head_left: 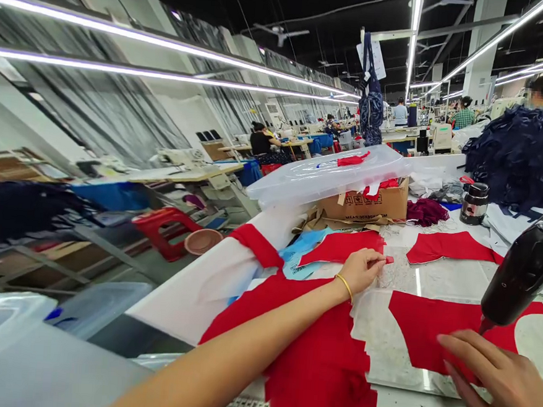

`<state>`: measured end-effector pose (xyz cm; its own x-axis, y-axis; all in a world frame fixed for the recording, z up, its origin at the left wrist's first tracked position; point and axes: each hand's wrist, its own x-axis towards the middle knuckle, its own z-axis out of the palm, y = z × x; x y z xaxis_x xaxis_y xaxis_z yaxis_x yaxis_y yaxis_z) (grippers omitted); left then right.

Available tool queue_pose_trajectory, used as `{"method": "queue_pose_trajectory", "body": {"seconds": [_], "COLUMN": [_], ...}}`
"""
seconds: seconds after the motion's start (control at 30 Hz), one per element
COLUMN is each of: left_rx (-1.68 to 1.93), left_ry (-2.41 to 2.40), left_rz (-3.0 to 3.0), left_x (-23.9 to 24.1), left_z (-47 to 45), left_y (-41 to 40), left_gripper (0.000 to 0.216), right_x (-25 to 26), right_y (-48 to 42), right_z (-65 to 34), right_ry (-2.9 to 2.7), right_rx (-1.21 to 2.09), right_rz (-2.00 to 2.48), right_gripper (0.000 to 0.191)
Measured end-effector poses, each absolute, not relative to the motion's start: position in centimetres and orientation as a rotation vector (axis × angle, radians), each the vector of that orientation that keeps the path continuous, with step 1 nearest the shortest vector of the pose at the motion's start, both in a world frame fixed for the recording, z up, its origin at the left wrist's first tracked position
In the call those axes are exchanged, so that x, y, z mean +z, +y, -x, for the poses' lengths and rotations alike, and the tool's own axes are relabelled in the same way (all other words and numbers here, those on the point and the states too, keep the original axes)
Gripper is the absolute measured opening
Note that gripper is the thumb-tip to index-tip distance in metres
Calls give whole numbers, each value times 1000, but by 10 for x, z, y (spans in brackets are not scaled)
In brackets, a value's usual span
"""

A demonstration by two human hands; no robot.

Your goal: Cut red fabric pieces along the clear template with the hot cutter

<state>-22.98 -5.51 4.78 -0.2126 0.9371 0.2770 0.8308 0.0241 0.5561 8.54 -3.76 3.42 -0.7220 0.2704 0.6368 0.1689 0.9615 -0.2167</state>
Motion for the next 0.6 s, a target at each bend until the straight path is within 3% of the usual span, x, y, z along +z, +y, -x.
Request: {"method": "queue_pose_trajectory", "body": {"seconds": [0.17,0.4,0.53,0.6], "left_rx": [1018,975,942,943], "left_ry": [2026,1817,1755,1792], "left_rz": [-1835,-1896,-1949,-1962], "left_x": [66,84,90,90], "left_z": [244,252,249,247], "left_y": [-58,-63,-73,-81], "left_gripper": [22,29,35,38], "right_x": [45,43,45,48], "right_y": [-24,6,5,1], "right_z": [-17,62,78,75], "right_ry": [-2382,-2135,-2073,-2053], "right_rx": [506,716,703,666], "right_rz": [544,586,455,448], "right_gripper": [28,44,9,15]}}
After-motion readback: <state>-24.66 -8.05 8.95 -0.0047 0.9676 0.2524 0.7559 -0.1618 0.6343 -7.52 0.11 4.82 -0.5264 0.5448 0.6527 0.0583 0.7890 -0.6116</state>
